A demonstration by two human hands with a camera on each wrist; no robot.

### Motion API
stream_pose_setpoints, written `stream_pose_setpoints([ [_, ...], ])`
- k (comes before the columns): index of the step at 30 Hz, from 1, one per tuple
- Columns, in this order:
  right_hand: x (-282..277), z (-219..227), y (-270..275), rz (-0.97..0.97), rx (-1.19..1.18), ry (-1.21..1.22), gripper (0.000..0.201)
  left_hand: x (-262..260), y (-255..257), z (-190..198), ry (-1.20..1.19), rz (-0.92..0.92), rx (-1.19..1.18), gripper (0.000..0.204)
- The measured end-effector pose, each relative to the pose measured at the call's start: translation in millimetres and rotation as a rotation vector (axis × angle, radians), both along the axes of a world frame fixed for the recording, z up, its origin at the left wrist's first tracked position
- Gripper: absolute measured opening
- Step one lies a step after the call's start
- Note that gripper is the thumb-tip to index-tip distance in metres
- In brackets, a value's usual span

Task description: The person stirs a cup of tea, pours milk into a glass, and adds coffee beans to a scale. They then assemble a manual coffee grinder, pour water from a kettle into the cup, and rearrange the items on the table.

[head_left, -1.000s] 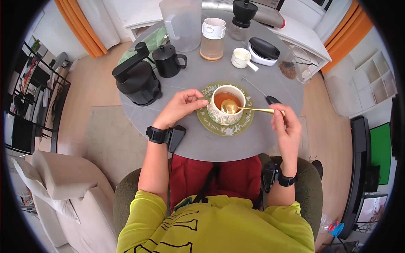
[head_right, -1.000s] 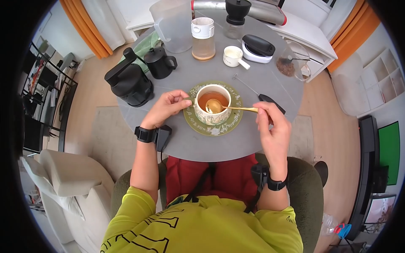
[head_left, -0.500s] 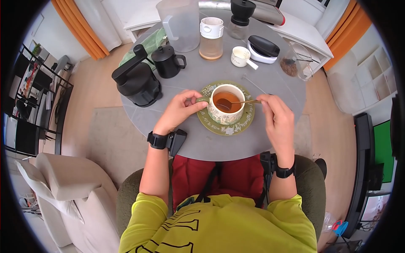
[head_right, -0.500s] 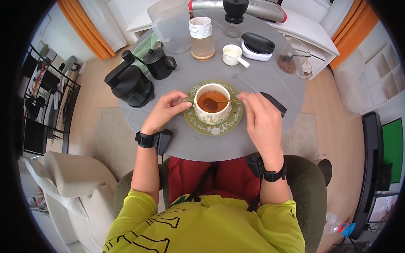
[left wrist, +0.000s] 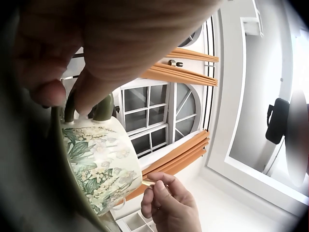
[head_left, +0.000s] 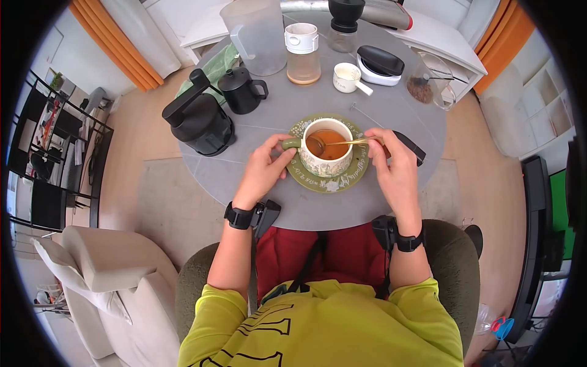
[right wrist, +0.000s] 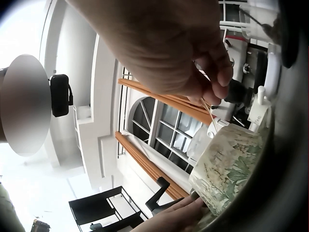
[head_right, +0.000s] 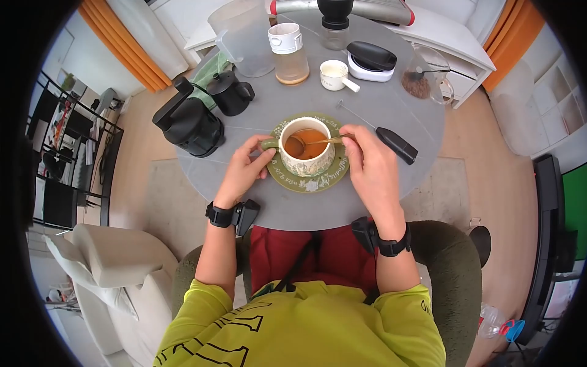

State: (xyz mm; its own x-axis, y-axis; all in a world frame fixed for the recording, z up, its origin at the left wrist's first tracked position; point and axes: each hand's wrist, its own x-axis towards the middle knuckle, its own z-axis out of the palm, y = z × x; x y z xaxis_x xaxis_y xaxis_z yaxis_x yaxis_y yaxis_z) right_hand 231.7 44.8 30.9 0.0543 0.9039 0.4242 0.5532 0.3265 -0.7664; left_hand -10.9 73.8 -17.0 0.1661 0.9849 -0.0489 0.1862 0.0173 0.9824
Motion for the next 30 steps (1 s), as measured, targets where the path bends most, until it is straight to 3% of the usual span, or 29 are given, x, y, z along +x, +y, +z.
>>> stream_pose_setpoints([
  [2,0.9,0.7,-0.5,-0.004,0.028,-0.009,0.012,-1.2,1.4,-2.9,0.040,0.020,0.041,0.029],
  [4,2.1,3.5,-1.6,-0.015,0.056,-0.087,0.009,-6.2,3.4,-7.7,0.325,0.081,0.357,0.029],
  [8,4.4,9.7,-6.6,-0.023,0.096,-0.167,0.007,-7.1,-2.6,8.4,0.269,0.054,0.220,0.029],
  [11,2.9,10.3,-7.2,0.014,0.148,-0.132,0.007,0.1,-3.7,13.1,0.078,0.051,0.055,0.026],
  [14,-2.6,9.5,-10.4,0.055,0.070,-0.032,0.006,4.9,-3.9,12.4,0.016,0.056,-0.007,0.026],
  [16,-7.5,7.9,-10.7,0.125,-0.022,0.169,0.007,5.6,-3.4,11.1,-0.002,0.051,-0.019,0.025],
  [19,-11.6,3.6,-5.9,0.165,-0.037,0.225,0.008,7.7,-2.9,10.7,-0.035,0.066,-0.032,0.025],
  [30,2.4,13.0,13.2,0.105,0.146,-0.048,0.007,18.6,-3.6,14.7,-0.035,0.152,-0.011,0.028],
])
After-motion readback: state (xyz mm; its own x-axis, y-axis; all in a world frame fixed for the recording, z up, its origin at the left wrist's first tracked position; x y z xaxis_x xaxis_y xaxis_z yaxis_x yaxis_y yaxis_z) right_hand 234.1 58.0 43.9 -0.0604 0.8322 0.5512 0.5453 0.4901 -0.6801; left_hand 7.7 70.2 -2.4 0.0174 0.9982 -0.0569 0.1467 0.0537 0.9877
